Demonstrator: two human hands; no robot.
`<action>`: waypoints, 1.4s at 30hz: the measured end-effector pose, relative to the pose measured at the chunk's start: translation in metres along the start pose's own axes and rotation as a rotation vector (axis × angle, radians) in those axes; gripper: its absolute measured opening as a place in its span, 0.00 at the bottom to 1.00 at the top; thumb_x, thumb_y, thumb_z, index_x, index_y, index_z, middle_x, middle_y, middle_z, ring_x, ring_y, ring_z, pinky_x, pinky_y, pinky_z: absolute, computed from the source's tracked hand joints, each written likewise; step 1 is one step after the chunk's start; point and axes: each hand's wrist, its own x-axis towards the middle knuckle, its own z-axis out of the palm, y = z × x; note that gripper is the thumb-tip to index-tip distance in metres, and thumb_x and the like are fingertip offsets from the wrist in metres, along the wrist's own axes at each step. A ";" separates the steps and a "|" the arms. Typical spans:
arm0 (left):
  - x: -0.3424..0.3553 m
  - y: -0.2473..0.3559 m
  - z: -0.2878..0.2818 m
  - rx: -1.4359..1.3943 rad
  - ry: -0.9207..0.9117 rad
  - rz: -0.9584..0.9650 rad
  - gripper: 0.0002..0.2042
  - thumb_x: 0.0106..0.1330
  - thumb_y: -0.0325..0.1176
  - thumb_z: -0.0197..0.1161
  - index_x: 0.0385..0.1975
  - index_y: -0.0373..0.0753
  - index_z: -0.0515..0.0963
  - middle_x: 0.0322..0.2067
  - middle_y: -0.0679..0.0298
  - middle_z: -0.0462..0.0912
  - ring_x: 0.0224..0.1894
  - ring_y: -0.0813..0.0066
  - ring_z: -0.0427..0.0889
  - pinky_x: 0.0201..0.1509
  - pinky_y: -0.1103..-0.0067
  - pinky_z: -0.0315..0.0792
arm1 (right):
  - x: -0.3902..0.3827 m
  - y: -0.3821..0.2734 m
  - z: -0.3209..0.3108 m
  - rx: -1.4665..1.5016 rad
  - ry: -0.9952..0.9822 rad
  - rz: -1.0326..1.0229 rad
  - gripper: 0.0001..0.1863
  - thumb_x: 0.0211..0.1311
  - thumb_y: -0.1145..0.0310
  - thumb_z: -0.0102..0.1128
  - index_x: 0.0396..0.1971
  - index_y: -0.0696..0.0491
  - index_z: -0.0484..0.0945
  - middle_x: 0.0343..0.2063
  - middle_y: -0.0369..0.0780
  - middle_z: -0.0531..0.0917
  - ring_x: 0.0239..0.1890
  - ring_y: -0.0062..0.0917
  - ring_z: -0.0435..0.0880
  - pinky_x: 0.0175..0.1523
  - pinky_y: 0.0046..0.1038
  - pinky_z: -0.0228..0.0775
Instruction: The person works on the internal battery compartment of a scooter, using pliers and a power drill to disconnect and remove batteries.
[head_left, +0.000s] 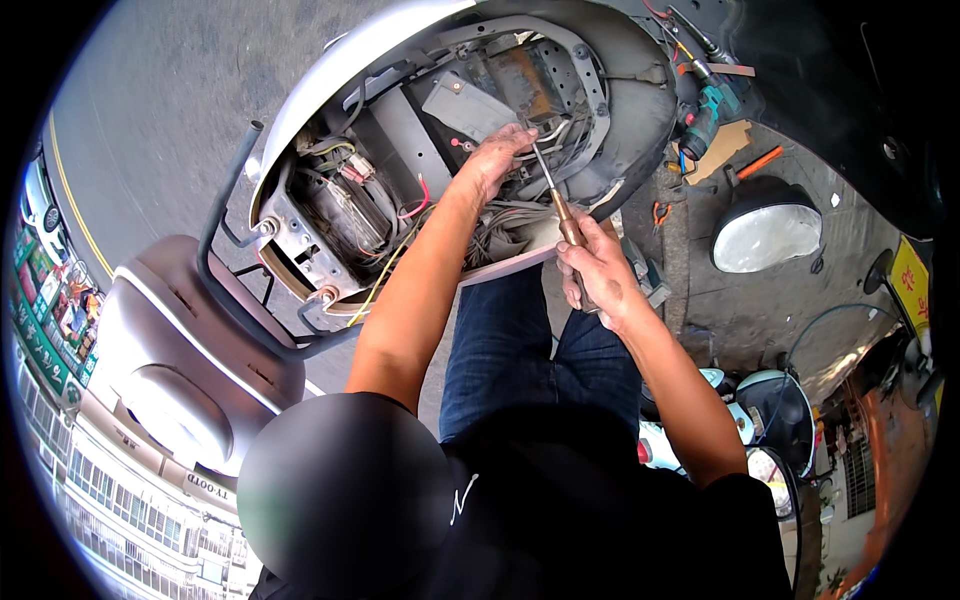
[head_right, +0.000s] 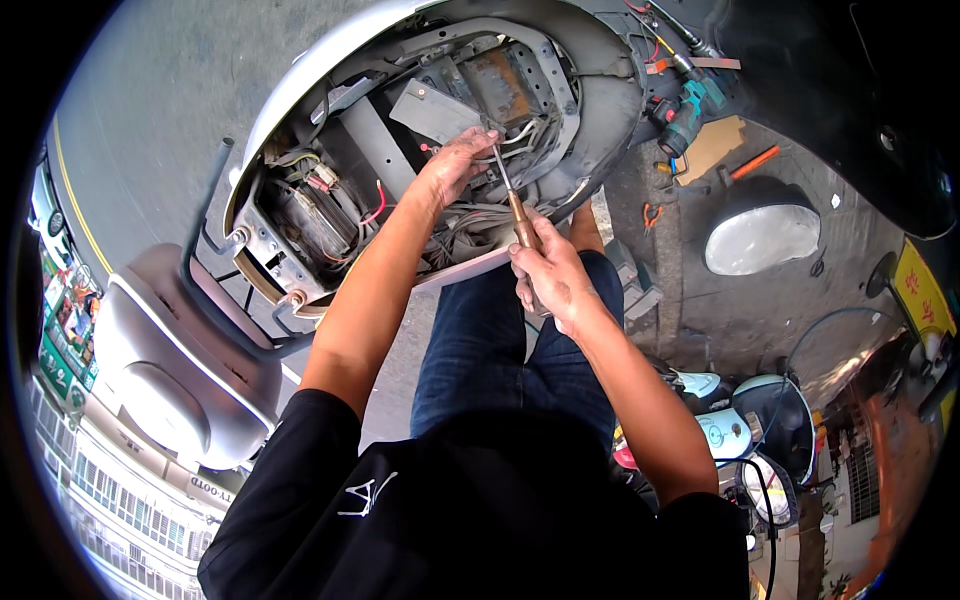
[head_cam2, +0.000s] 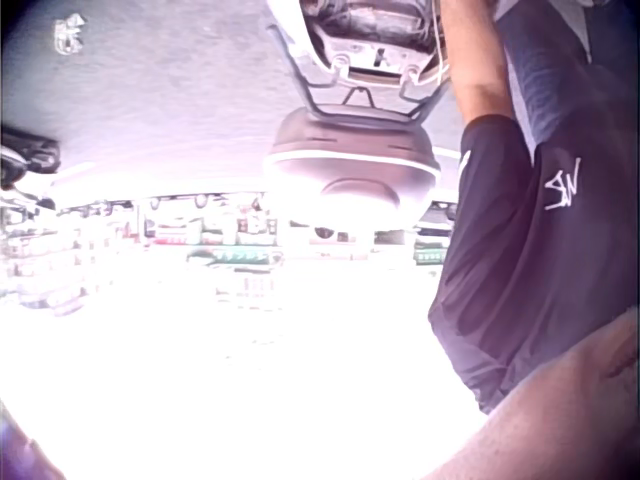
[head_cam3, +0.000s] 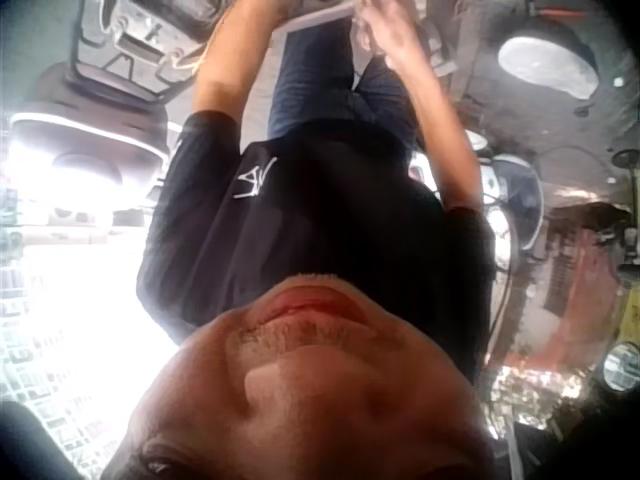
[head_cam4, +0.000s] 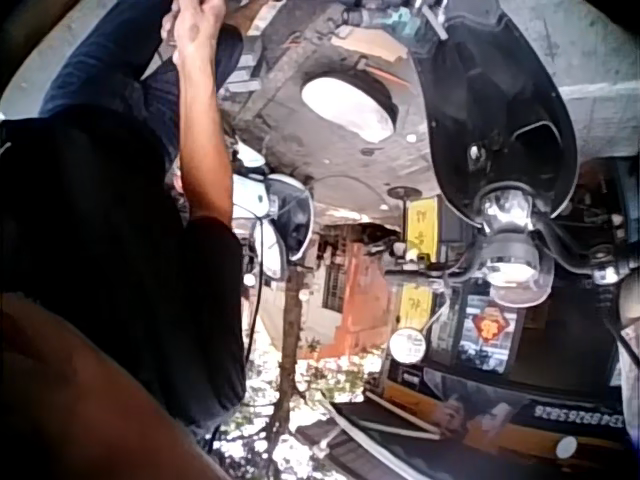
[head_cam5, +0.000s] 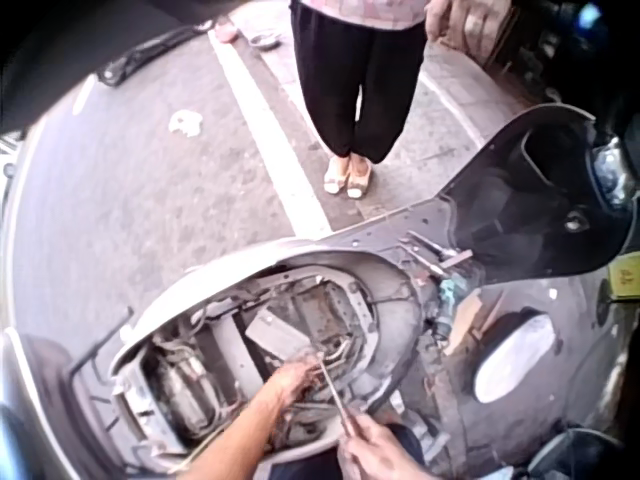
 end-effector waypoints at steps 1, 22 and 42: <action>0.000 -0.003 -0.007 0.007 -0.011 -0.007 0.24 0.65 0.46 0.59 0.55 0.39 0.67 0.51 0.63 0.75 0.57 0.70 0.69 0.63 0.72 0.57 | 0.002 0.000 -0.002 0.047 -0.033 0.023 0.25 0.63 0.71 0.48 0.61 0.48 0.59 0.22 0.33 0.67 0.14 0.16 0.66 0.17 0.20 0.59; 0.007 0.019 0.008 1.623 0.311 0.831 0.08 0.54 0.31 0.63 0.34 0.43 0.79 0.38 0.62 0.78 0.47 0.58 0.74 0.56 0.65 0.61 | 0.059 0.207 -0.318 -0.645 0.854 0.054 0.17 0.55 0.61 0.61 0.40 0.57 0.74 0.31 0.49 0.81 0.36 0.41 0.81 0.44 0.36 0.70; 0.019 0.013 -0.004 1.592 0.471 0.846 0.08 0.59 0.31 0.59 0.37 0.43 0.80 0.36 0.64 0.80 0.46 0.61 0.74 0.51 0.67 0.65 | 0.216 -0.098 -0.346 -0.097 0.595 -0.264 0.37 0.50 0.50 0.68 0.54 0.58 0.68 0.47 0.43 0.77 0.46 0.34 0.77 0.49 0.40 0.69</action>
